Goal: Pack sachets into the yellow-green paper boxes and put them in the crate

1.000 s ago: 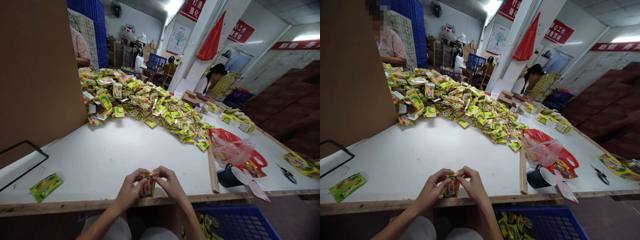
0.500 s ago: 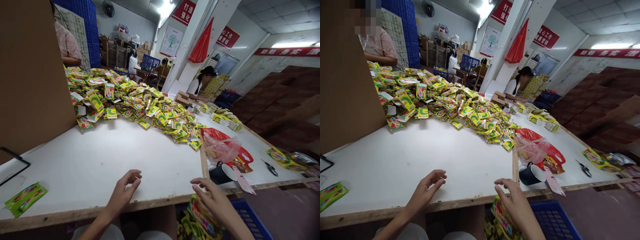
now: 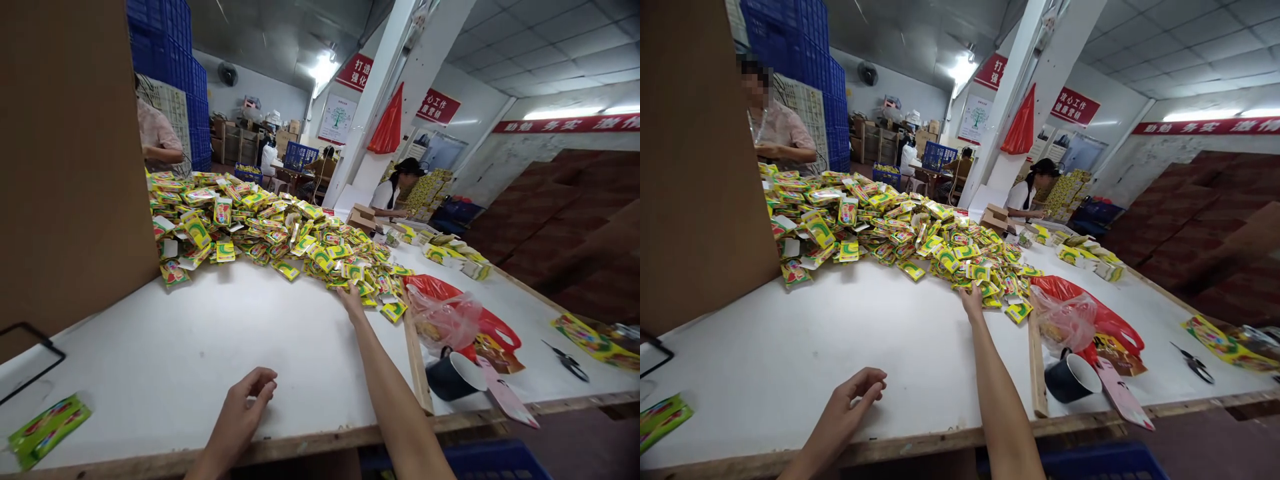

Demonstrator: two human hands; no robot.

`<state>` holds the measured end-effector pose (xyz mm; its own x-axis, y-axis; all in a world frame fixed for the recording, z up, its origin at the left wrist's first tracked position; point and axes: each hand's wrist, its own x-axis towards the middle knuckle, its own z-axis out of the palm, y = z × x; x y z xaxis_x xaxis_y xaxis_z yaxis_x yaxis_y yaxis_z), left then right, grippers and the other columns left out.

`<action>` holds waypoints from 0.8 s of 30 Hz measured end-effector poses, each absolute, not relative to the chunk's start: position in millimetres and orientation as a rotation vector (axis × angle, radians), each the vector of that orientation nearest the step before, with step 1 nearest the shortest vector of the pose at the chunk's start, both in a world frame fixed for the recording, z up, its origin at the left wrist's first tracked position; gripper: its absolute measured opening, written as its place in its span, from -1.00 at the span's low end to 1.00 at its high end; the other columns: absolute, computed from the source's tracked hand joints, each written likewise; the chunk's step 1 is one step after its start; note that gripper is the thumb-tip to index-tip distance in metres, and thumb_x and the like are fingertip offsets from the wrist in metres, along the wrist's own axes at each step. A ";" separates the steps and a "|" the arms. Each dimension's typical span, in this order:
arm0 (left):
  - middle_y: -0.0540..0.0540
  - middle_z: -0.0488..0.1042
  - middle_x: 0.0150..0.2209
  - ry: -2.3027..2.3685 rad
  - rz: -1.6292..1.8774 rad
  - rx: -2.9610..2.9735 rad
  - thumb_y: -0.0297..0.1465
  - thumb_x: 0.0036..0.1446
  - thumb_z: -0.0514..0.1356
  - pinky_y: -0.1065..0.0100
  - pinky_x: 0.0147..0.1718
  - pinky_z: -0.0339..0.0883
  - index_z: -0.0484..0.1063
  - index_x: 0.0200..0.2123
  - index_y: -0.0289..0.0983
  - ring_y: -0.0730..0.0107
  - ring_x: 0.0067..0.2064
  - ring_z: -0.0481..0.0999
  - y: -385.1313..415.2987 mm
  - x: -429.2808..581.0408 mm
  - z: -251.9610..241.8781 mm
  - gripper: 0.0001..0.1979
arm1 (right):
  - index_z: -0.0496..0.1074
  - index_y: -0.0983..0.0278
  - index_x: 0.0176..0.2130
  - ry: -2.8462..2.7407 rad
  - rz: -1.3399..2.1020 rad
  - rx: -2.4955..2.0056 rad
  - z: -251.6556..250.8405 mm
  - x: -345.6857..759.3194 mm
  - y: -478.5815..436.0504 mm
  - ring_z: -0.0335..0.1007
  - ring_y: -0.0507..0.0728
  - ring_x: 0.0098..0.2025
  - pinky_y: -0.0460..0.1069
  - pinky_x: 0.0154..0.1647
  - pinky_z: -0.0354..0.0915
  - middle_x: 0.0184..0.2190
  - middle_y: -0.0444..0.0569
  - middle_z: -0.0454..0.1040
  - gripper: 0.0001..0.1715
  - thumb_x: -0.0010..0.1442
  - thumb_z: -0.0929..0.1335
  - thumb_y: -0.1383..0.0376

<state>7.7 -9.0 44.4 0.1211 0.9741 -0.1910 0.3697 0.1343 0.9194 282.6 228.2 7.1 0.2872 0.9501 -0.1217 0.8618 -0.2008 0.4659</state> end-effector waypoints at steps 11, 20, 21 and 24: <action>-0.05 0.27 0.04 1.467 1.035 1.918 -0.27 0.22 0.06 0.31 0.00 0.24 0.13 0.08 -0.10 0.36 0.06 0.29 -15.0 6.9 31.6 -0.64 | -0.52 -0.23 0.45 2.354 0.227 1.544 23.4 170.8 -8.6 -1.12 -0.60 -0.02 -0.69 0.06 -1.04 0.16 -0.87 -0.35 0.09 0.23 -0.79 0.21; -0.15 0.32 -0.05 1.137 1.147 1.261 -0.19 0.28 -0.04 0.35 -0.17 0.33 -0.11 0.07 -0.19 0.38 -0.13 0.41 -24.2 12.1 44.7 -0.60 | -0.21 0.13 0.34 2.146 -0.141 1.900 2.7 154.8 -31.4 -0.95 -0.89 -0.08 -0.88 -0.01 -0.78 0.18 -0.73 -0.14 0.52 0.03 -1.02 0.28; -0.13 0.33 -0.07 1.128 1.121 1.309 -0.20 0.29 -0.05 0.36 -0.17 0.31 -0.09 0.06 -0.19 0.40 -0.15 0.40 -24.0 11.8 45.2 -0.63 | -0.21 0.16 0.33 2.160 -0.171 1.891 -1.5 152.4 -32.0 -0.92 -0.91 -0.10 -0.90 -0.02 -0.75 0.16 -0.76 -0.12 0.54 0.02 -1.03 0.29; -0.11 0.34 -0.11 1.141 1.024 1.441 -0.22 0.30 -0.08 0.40 -0.17 0.28 0.02 0.02 -0.22 0.46 -0.18 0.39 -22.4 10.1 45.6 -0.70 | -0.22 0.17 0.34 2.143 -0.205 1.949 -12.0 150.3 -31.5 -0.90 -0.94 -0.10 -0.90 -0.04 -0.74 0.11 -0.85 -0.13 0.55 0.01 -1.03 0.28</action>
